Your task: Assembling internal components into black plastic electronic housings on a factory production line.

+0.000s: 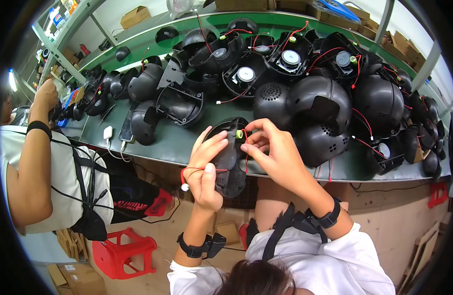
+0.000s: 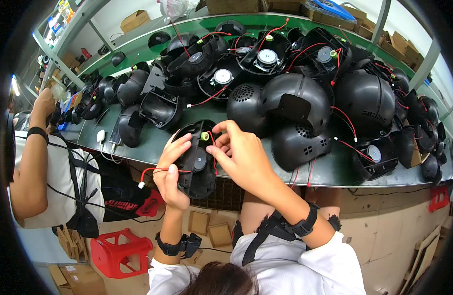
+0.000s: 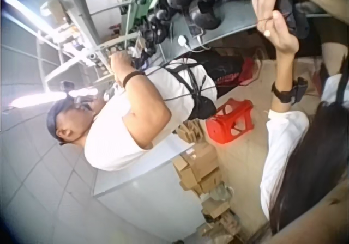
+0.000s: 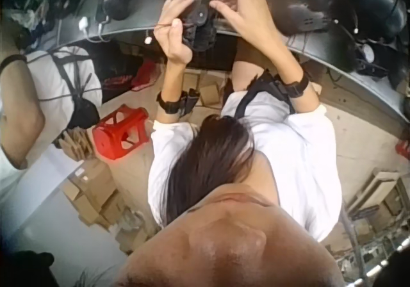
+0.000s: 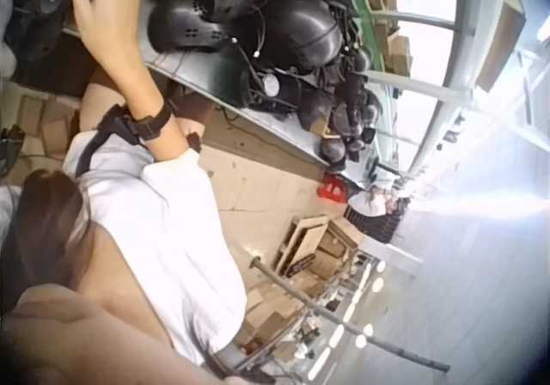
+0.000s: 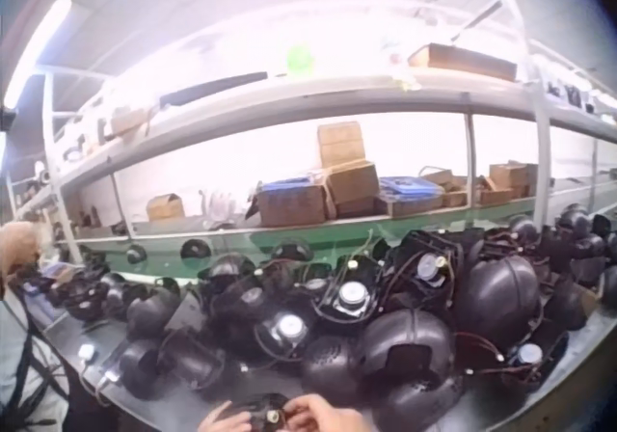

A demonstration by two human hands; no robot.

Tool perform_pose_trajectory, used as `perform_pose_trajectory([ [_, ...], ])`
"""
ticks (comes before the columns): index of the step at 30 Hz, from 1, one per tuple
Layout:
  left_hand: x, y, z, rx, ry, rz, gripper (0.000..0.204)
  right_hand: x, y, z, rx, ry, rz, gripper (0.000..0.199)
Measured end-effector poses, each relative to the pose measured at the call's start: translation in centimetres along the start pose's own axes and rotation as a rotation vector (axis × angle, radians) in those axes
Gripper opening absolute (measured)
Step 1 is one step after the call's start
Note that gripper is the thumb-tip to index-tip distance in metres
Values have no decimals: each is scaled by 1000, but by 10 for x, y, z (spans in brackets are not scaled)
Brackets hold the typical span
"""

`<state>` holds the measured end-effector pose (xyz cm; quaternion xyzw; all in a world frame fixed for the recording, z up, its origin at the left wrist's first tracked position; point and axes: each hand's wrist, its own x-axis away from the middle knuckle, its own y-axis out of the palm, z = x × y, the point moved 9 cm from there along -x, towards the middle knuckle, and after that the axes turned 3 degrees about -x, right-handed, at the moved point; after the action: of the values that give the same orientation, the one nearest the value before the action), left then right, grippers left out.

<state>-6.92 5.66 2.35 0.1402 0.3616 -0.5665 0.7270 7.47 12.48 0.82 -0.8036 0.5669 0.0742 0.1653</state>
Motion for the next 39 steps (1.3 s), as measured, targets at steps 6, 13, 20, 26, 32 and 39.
perform_pose_trajectory([
  [6, -6, -1, 8, -236, 85, -81, 32, 0, -10, 3, 18, 63, 23, 16],
  [13, -16, 17, 23, -360, 139, -298, 30, 5, 14, -69, 606, -673, -50, 13],
  [20, -17, 24, 16, -282, 31, -448, 36, -8, 4, -58, 305, -548, -48, 21],
  [26, -18, 26, 18, -282, 65, -444, 38, -9, -8, -45, 229, -422, -30, 32],
  [32, -17, 22, 3, -187, 17, -431, 39, -6, -13, 10, -99, -162, 74, 42],
  [39, -17, 17, -1, -125, 2, -369, 40, -8, 23, 46, -754, 141, -58, 35],
])
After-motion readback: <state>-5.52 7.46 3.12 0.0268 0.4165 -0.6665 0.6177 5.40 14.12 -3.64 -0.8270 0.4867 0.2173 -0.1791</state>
